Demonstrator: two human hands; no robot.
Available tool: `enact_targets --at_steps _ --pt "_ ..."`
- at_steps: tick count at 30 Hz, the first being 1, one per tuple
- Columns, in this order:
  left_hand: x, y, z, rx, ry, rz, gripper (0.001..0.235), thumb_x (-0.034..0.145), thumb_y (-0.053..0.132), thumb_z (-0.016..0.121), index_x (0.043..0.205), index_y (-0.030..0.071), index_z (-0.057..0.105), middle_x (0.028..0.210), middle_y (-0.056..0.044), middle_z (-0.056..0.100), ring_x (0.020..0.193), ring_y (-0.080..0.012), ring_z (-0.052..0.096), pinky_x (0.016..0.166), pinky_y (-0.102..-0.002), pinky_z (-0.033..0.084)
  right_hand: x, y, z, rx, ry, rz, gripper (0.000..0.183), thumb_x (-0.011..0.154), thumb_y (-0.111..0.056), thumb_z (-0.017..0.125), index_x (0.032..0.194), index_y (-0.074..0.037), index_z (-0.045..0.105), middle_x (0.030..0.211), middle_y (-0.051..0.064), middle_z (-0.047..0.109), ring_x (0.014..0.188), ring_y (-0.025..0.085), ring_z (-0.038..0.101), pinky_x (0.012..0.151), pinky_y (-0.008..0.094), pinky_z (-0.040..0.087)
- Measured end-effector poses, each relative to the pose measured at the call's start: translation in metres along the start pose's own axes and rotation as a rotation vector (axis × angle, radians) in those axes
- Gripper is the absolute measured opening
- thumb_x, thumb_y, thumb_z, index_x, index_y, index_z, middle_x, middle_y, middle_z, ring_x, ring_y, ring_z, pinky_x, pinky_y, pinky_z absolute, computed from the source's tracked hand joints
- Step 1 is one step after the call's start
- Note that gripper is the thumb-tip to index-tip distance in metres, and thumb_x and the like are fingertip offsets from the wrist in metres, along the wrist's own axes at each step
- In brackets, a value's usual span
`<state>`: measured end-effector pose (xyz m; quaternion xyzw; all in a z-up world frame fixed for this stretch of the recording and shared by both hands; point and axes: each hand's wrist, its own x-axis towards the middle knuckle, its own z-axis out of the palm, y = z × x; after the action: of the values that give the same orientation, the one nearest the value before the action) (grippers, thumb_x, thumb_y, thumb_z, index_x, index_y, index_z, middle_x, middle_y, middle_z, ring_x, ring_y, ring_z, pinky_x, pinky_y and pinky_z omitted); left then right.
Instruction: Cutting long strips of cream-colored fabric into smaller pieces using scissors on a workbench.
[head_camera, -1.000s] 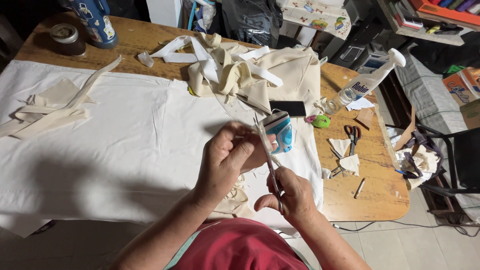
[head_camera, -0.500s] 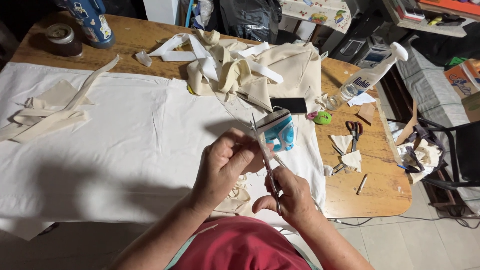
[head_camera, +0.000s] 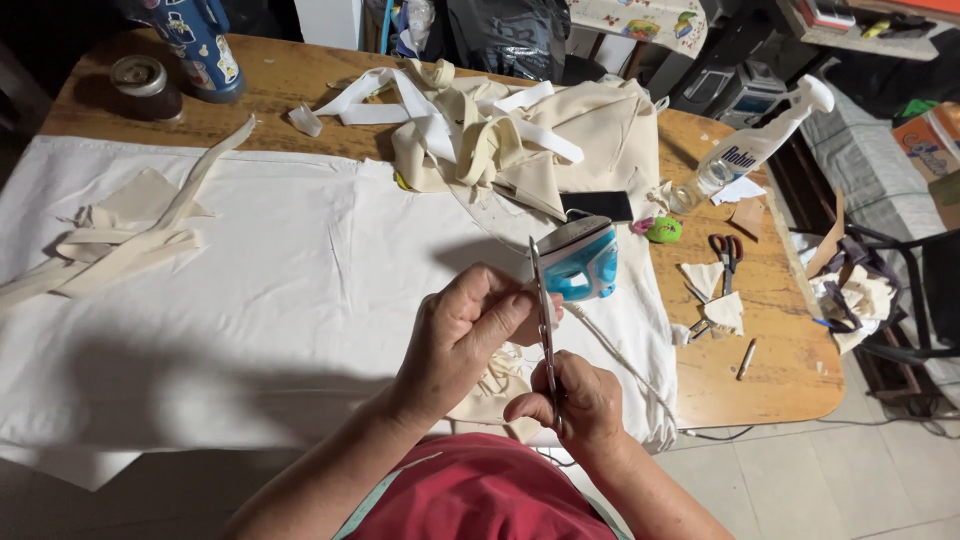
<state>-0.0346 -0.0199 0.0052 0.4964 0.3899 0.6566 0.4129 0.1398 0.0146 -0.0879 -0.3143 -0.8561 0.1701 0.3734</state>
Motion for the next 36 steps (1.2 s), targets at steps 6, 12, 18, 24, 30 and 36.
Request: enact_targets --at_steps 6,12,18,24,30,36 --pt "-0.009 -0.012 -0.021 0.059 -0.032 -0.132 0.004 0.084 0.01 0.056 0.081 0.007 0.054 0.077 -0.005 0.069 0.071 -0.0103 0.066 0.066 -0.023 0.056 0.001 -0.026 0.014 0.283 -0.074 0.066 0.048 0.059 -0.052 0.067 0.07 -0.01 0.046 0.059 -0.004 0.052 0.05 0.01 0.05 0.044 0.023 0.04" --pt "-0.014 -0.008 -0.031 0.03 -0.154 -0.172 0.005 0.083 0.009 0.056 0.083 0.004 0.056 0.078 -0.006 0.068 0.072 -0.0131 0.066 0.065 -0.024 0.057 -0.01 -0.038 0.022 0.299 -0.064 0.055 0.054 0.064 -0.061 0.055 0.074 -0.009 0.045 0.062 -0.003 0.048 0.05 0.011 0.046 0.047 0.023 0.041" --pt "-0.014 -0.001 -0.036 0.065 -0.229 -0.116 0.007 0.086 0.012 0.053 0.088 0.006 0.058 0.081 -0.003 0.068 0.069 -0.0101 0.065 0.065 -0.021 0.056 -0.019 -0.041 0.025 0.169 -0.015 0.071 0.049 0.068 -0.057 0.053 0.074 -0.01 0.044 0.06 -0.004 0.045 0.049 0.013 0.044 0.044 0.027 0.038" --pt "-0.01 0.005 -0.035 0.104 -0.283 -0.233 0.015 0.083 0.019 0.054 0.084 0.005 0.059 0.081 -0.004 0.072 0.069 -0.0089 0.067 0.062 -0.021 0.056 -0.017 -0.06 0.014 0.33 0.148 0.147 0.032 0.069 -0.035 0.067 0.065 -0.007 0.051 0.047 -0.002 0.052 0.039 0.006 0.048 0.038 0.018 0.04" --pt "-0.011 0.0 -0.027 0.087 -0.294 -0.217 0.014 0.083 0.016 0.056 0.088 0.003 0.06 0.06 -0.007 0.065 0.048 -0.0076 0.056 0.046 -0.021 0.048 -0.027 -0.039 -0.011 0.21 -0.051 0.057 0.058 0.057 -0.053 0.068 0.083 -0.005 0.049 0.068 0.002 0.051 0.053 0.011 0.052 0.049 0.023 0.045" --pt "-0.007 0.001 -0.001 -0.017 -0.344 -0.298 0.007 0.081 0.005 0.057 0.078 0.0 0.061 0.045 -0.009 0.054 0.048 -0.0121 0.061 0.053 -0.022 0.055 -0.035 -0.029 -0.033 0.112 -0.057 0.055 0.058 0.055 -0.054 0.069 0.081 -0.007 0.047 0.067 0.001 0.05 0.052 0.011 0.046 0.046 0.024 0.039"
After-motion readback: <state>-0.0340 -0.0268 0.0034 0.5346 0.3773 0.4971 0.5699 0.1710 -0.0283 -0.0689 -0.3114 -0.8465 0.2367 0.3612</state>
